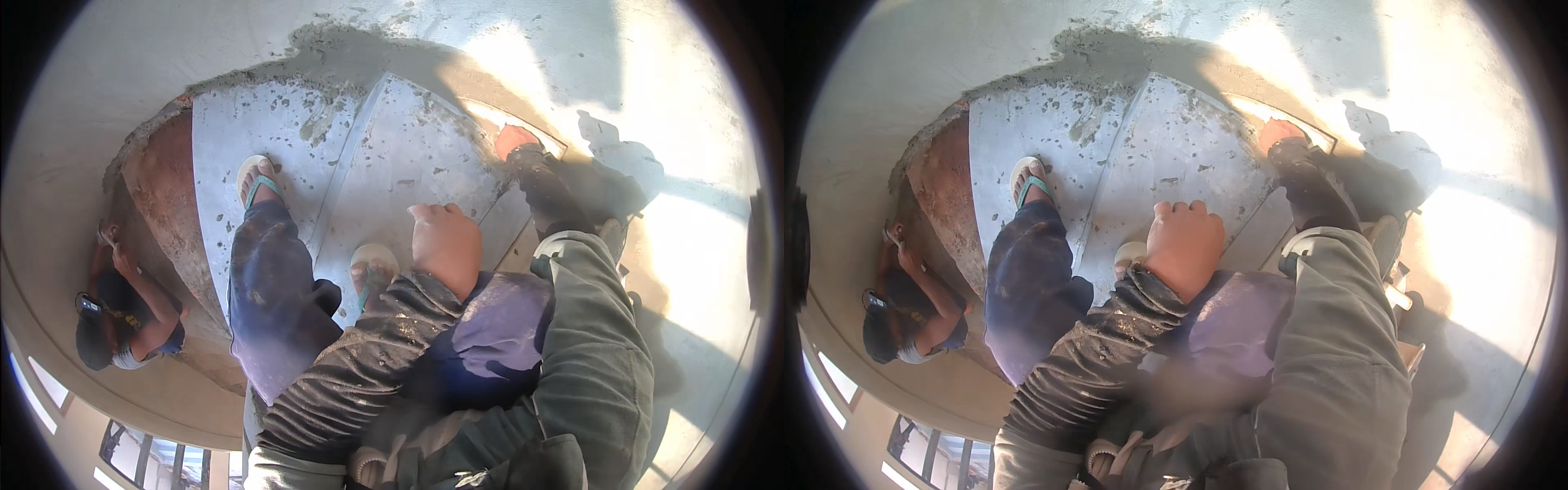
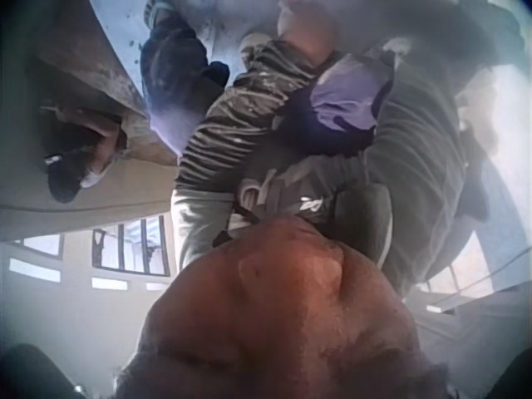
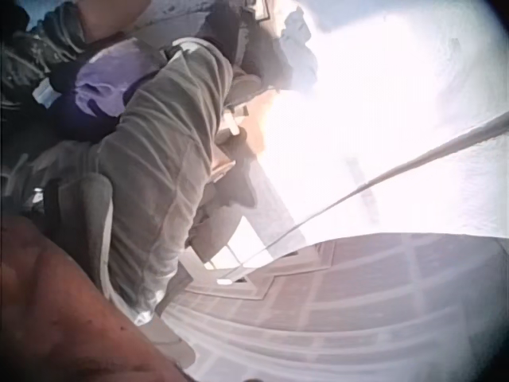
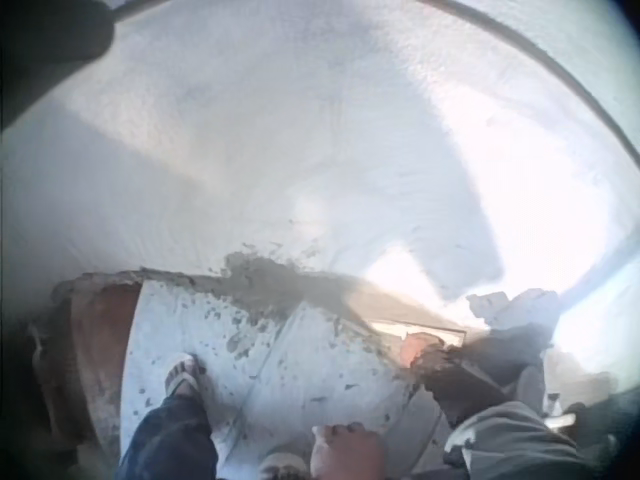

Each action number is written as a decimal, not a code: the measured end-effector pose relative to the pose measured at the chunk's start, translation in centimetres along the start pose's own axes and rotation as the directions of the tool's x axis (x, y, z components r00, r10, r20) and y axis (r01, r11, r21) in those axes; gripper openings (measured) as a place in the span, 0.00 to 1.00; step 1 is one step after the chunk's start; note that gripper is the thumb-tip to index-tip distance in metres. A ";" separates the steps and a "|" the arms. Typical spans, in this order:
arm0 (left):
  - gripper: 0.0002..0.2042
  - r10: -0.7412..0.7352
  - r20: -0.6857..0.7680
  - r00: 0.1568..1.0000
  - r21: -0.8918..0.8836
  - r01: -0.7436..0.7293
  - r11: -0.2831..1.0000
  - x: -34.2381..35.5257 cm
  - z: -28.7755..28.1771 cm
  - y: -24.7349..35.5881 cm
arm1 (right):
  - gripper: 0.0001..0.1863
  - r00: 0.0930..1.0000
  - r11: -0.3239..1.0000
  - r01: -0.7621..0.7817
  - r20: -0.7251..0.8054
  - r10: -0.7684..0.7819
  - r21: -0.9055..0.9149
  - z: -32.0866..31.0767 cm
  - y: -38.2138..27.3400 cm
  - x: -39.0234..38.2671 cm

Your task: The person applies plaster to a concrete staircase using a trowel and a bucket, then smooths the surface with the trowel and a brush.

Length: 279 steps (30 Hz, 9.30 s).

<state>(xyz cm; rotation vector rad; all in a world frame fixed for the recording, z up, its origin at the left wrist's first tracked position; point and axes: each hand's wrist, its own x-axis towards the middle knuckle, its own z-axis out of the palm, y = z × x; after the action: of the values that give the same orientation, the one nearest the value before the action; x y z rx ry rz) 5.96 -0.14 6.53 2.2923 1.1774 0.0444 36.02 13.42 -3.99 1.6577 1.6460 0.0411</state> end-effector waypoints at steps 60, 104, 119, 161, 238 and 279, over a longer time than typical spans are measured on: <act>0.26 -0.206 0.593 0.779 0.094 0.187 0.978 -4.1 1.8 -7.0 | 0.36 0.542 -0.797 0.545 0.835 0.098 -0.260 5.3 -13.2 5.2; 0.22 -0.089 0.575 0.813 0.032 0.086 0.996 -4.5 3.6 -6.5 | 0.34 0.618 -0.741 0.584 0.773 0.142 -0.331 12.0 -9.8 8.5; 0.26 -0.132 0.681 0.720 0.033 0.150 0.988 -3.4 4.1 -6.0 | 0.34 0.184 -0.452 0.870 0.722 0.668 0.196 5.7 -2.0 6.4; 0.13 -0.004 0.257 0.966 0.092 -0.020 0.996 -5.9 5.1 -6.7 | 0.24 0.569 -0.971 0.201 0.792 0.220 0.126 8.3 -15.7 -7.5; 0.08 -0.110 0.252 0.962 0.150 0.074 0.986 -3.1 1.3 -0.8 | 0.12 0.949 0.995 0.101 -0.302 -0.091 0.018 -9.3 5.8 -6.0; 0.16 -0.020 0.367 0.930 0.032 0.009 0.999 -0.5 0.0 0.2 | 0.13 0.942 0.927 0.176 0.328 -0.062 -0.330 -5.3 9.1 -5.8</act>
<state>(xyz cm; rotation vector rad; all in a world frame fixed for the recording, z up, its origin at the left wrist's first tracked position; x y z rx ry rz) 5.83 -0.59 6.78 2.1908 1.0020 -0.3949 39.88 12.36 7.40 1.2158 1.3980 0.0122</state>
